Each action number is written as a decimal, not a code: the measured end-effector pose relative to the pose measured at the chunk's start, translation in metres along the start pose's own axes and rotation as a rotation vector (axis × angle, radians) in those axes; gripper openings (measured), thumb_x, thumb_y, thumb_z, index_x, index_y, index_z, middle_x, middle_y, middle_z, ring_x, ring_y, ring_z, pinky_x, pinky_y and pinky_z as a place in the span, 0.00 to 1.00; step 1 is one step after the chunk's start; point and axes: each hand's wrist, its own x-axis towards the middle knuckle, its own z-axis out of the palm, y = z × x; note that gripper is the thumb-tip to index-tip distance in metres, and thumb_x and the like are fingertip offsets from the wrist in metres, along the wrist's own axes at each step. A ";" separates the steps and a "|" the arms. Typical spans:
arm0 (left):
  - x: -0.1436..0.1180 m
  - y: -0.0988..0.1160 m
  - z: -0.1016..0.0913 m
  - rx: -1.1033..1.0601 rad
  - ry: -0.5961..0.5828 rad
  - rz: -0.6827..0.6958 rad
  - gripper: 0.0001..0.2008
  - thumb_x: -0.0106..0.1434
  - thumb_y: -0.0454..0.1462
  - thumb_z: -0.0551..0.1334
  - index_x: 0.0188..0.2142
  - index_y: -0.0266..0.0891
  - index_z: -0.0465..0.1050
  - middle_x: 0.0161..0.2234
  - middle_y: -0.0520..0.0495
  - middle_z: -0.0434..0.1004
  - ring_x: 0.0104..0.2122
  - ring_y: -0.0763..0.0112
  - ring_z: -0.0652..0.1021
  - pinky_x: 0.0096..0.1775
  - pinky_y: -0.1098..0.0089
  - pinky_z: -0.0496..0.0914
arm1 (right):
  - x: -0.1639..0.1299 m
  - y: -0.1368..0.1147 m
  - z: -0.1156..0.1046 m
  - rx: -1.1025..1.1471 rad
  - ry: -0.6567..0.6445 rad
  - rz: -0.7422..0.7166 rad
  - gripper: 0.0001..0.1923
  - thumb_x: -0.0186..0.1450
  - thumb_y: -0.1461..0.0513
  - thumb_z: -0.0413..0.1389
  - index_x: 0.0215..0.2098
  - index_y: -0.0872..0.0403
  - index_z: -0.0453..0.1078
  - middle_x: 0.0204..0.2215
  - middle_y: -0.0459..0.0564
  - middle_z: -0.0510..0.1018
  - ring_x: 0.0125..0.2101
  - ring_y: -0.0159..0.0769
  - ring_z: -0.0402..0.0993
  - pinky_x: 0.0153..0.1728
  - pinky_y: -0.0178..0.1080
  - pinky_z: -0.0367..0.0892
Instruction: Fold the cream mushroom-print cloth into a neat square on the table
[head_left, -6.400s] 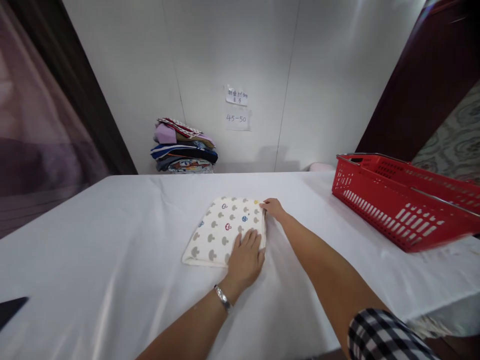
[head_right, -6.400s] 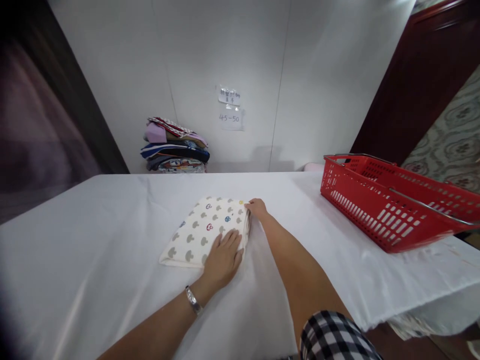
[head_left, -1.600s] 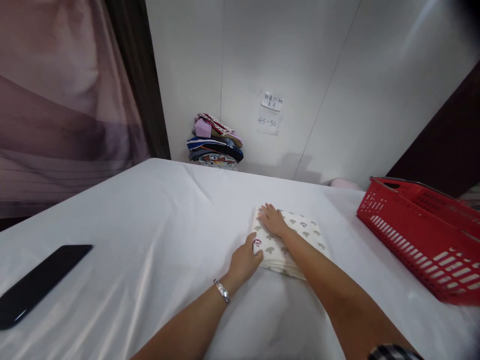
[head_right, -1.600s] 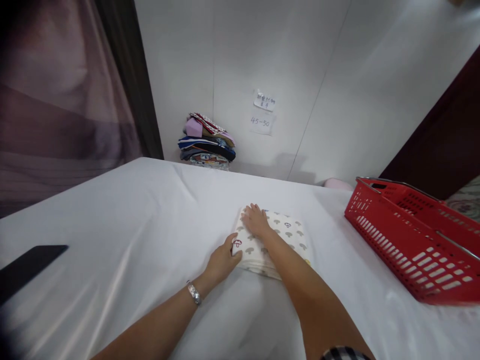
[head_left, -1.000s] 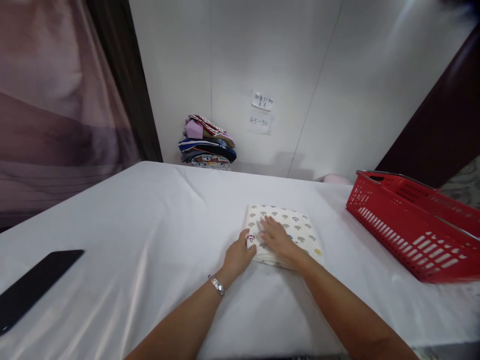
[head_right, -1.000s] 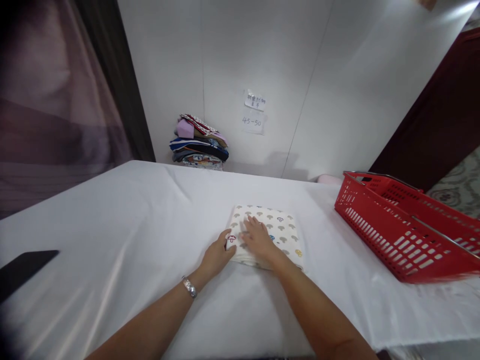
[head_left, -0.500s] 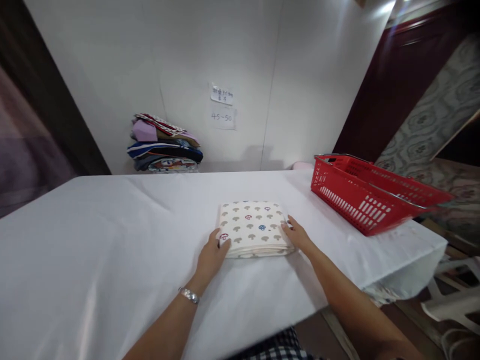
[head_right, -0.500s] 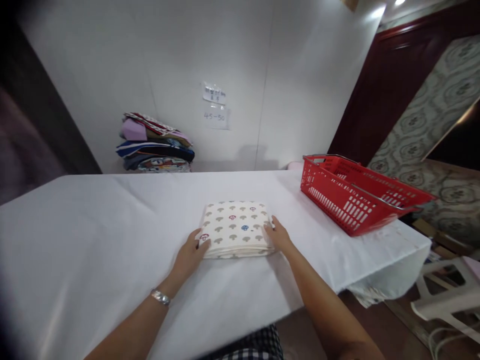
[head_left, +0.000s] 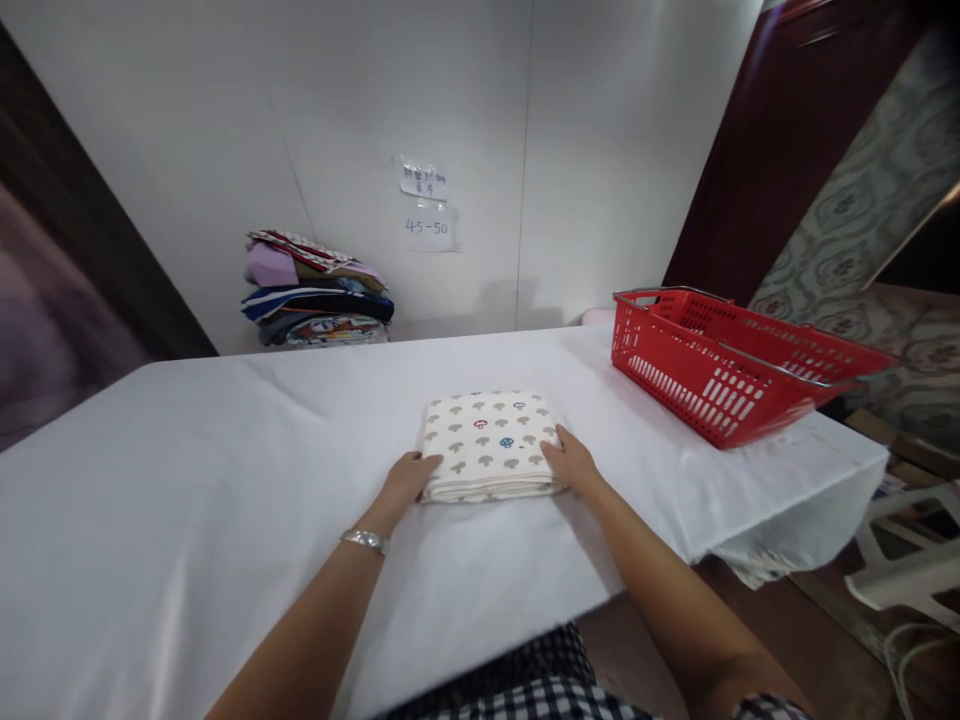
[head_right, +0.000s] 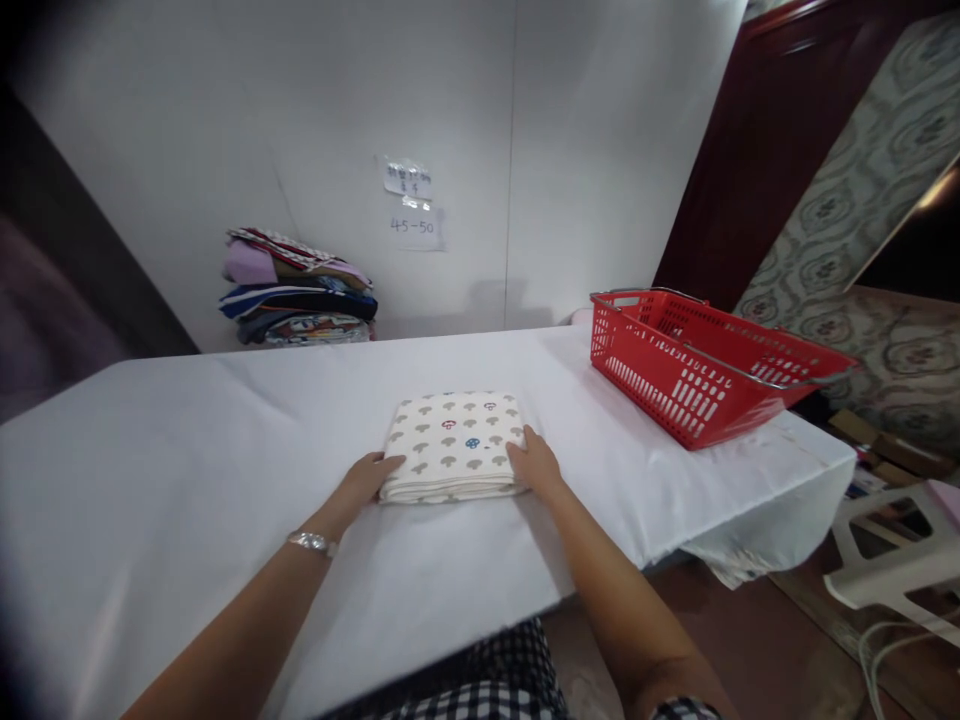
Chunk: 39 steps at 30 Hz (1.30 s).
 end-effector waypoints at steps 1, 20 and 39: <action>0.000 0.002 -0.001 -0.050 -0.040 -0.010 0.21 0.53 0.44 0.62 0.41 0.31 0.71 0.38 0.38 0.78 0.30 0.63 0.78 0.29 0.69 0.69 | -0.001 0.000 0.001 0.014 0.004 -0.002 0.32 0.64 0.52 0.46 0.63 0.57 0.54 0.57 0.57 0.66 0.56 0.45 0.63 0.53 0.44 0.60; -0.028 -0.046 -0.095 0.037 0.144 -0.038 0.27 0.50 0.43 0.63 0.49 0.33 0.68 0.38 0.41 0.78 0.33 0.61 0.78 0.30 0.68 0.70 | -0.023 -0.069 0.034 0.022 -0.150 -0.296 0.34 0.64 0.51 0.47 0.64 0.58 0.49 0.59 0.59 0.61 0.58 0.47 0.58 0.54 0.43 0.58; 0.005 -0.028 -0.020 0.942 0.187 0.675 0.25 0.67 0.48 0.48 0.59 0.38 0.60 0.63 0.39 0.55 0.63 0.55 0.55 0.60 0.49 0.49 | 0.031 -0.138 0.069 -0.336 -0.168 -0.451 0.37 0.66 0.47 0.41 0.64 0.64 0.49 0.66 0.60 0.47 0.65 0.47 0.37 0.61 0.50 0.36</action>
